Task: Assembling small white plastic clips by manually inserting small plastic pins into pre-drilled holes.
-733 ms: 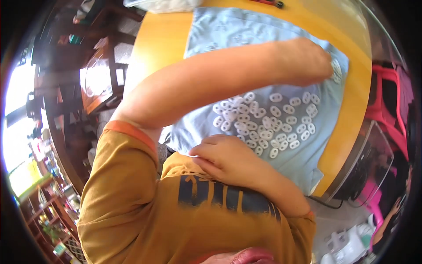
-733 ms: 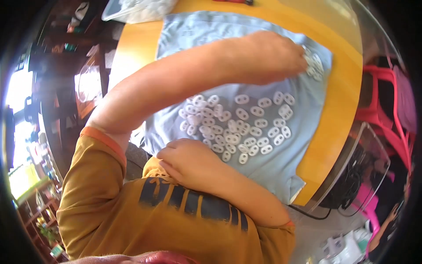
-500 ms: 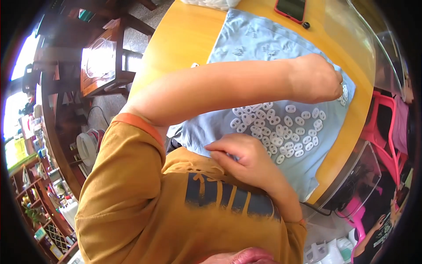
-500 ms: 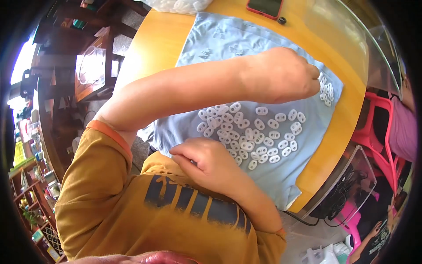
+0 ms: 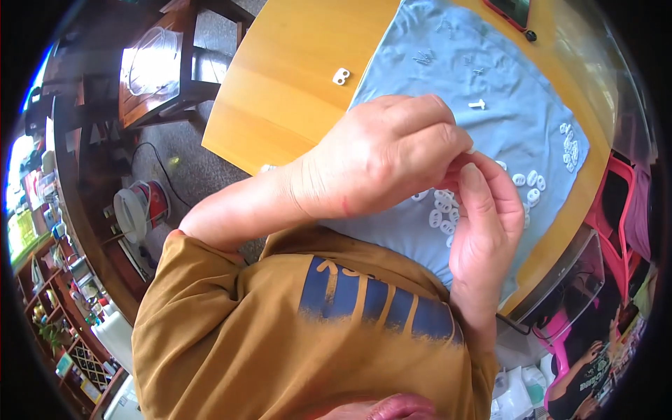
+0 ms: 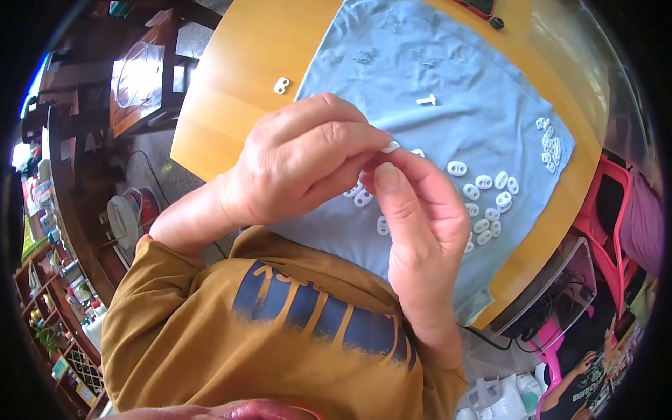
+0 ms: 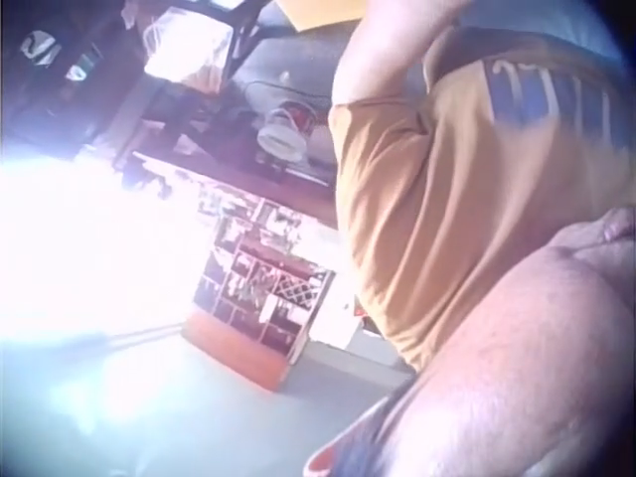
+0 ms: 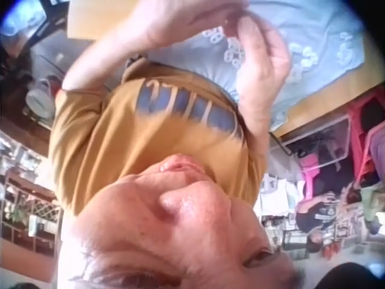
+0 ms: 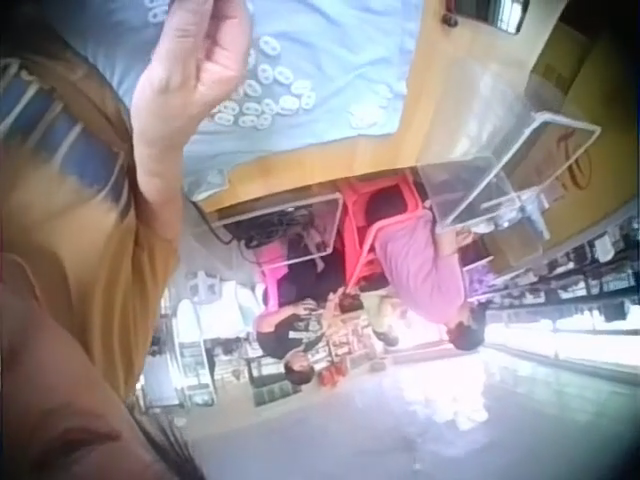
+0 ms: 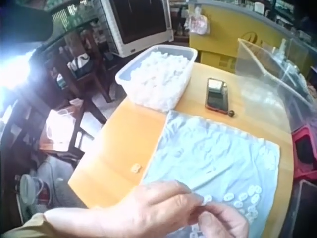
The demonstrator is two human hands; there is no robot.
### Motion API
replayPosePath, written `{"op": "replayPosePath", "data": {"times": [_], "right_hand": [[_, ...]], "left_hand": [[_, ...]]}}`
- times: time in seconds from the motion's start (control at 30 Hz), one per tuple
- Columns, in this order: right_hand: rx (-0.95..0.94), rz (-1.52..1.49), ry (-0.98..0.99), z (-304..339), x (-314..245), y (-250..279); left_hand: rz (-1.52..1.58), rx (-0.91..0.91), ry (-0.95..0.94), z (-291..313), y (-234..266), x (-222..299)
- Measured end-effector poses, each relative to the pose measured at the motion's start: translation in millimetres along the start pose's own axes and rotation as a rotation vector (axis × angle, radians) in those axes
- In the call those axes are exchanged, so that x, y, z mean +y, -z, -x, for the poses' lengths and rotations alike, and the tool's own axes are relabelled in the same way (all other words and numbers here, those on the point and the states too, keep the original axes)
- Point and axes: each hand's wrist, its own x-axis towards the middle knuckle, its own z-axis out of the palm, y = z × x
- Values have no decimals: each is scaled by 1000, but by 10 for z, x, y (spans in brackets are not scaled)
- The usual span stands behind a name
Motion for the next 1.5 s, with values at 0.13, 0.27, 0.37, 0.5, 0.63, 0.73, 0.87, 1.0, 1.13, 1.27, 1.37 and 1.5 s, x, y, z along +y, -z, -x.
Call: {"op": "replayPosePath", "data": {"times": [0.13, 0.27, 0.37, 0.5, 0.63, 0.73, 0.87, 1.0, 1.13, 1.27, 1.37, 1.5], "right_hand": [[13, 43, 23, -2, 38, -48], [19, 100, 37, -1, 65, -69], [8, 186, 30, 3, 59, -51], [-54, 341, 64, 0, 56, -73], [-117, 353, 7, -75, 55, -74], [-157, 388, -16, -124, 47, -73], [-108, 520, 30, -228, -9, -114], [-33, 772, 248, -517, -97, -88], [41, 1041, 457, -907, -191, -23], [98, 1124, 430, -1110, -224, 150], [32, 1209, 516, -1190, -182, 233], [-111, 1426, 635, -1198, -210, 213]], "left_hand": [[-127, 82, -129, 76, -2, -3], [-72, 67, -79, 173, -18, -35], [162, 61, 71, 178, 79, 9], [427, -39, 338, 199, 167, 24], [428, -82, 323, 210, 188, 12], [405, -115, 342, 223, 214, -36], [429, -60, 395, 249, 219, -126], [465, 42, 555, 265, 239, -140], [453, 37, 608, 277, 296, -190], [449, -19, 572, 265, 313, -206], [449, -26, 520, 266, 298, -217], [430, -65, 481, 251, 294, -237]]}}
